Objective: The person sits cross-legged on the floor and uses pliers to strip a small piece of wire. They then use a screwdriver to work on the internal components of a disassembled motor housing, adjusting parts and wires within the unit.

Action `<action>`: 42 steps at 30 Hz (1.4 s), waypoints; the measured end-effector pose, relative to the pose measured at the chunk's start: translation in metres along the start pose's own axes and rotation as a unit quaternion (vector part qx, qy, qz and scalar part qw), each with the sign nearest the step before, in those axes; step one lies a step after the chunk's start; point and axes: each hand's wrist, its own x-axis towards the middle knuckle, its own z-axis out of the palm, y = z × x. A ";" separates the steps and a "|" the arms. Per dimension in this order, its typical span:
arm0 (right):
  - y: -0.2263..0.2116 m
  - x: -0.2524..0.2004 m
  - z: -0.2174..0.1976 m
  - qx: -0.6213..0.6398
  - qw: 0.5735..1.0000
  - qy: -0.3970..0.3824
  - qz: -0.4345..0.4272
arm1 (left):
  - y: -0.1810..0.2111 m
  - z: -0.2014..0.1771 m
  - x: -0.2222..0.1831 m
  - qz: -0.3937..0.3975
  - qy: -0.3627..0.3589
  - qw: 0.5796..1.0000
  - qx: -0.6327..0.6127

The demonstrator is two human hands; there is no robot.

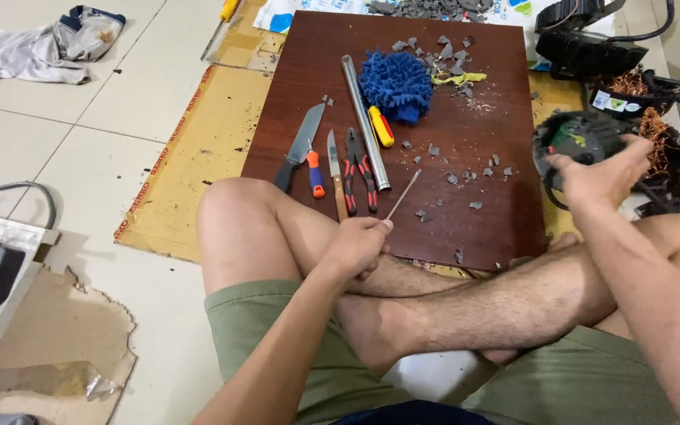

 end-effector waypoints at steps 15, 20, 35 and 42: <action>0.056 0.031 0.049 -0.221 0.912 0.220 0.267 | 0.005 0.014 0.050 -0.062 0.108 0.989 -0.082; -0.041 -0.005 0.050 -0.066 0.976 -0.077 -0.193 | 0.010 0.017 0.044 -0.061 0.153 0.979 -0.119; -0.167 0.052 0.197 0.050 0.940 -0.287 -0.178 | -0.009 0.000 0.056 -0.053 0.061 0.973 -0.217; -0.148 0.076 0.009 0.281 0.843 -0.457 -0.035 | -0.004 -0.015 0.050 -0.062 -0.023 0.946 -0.319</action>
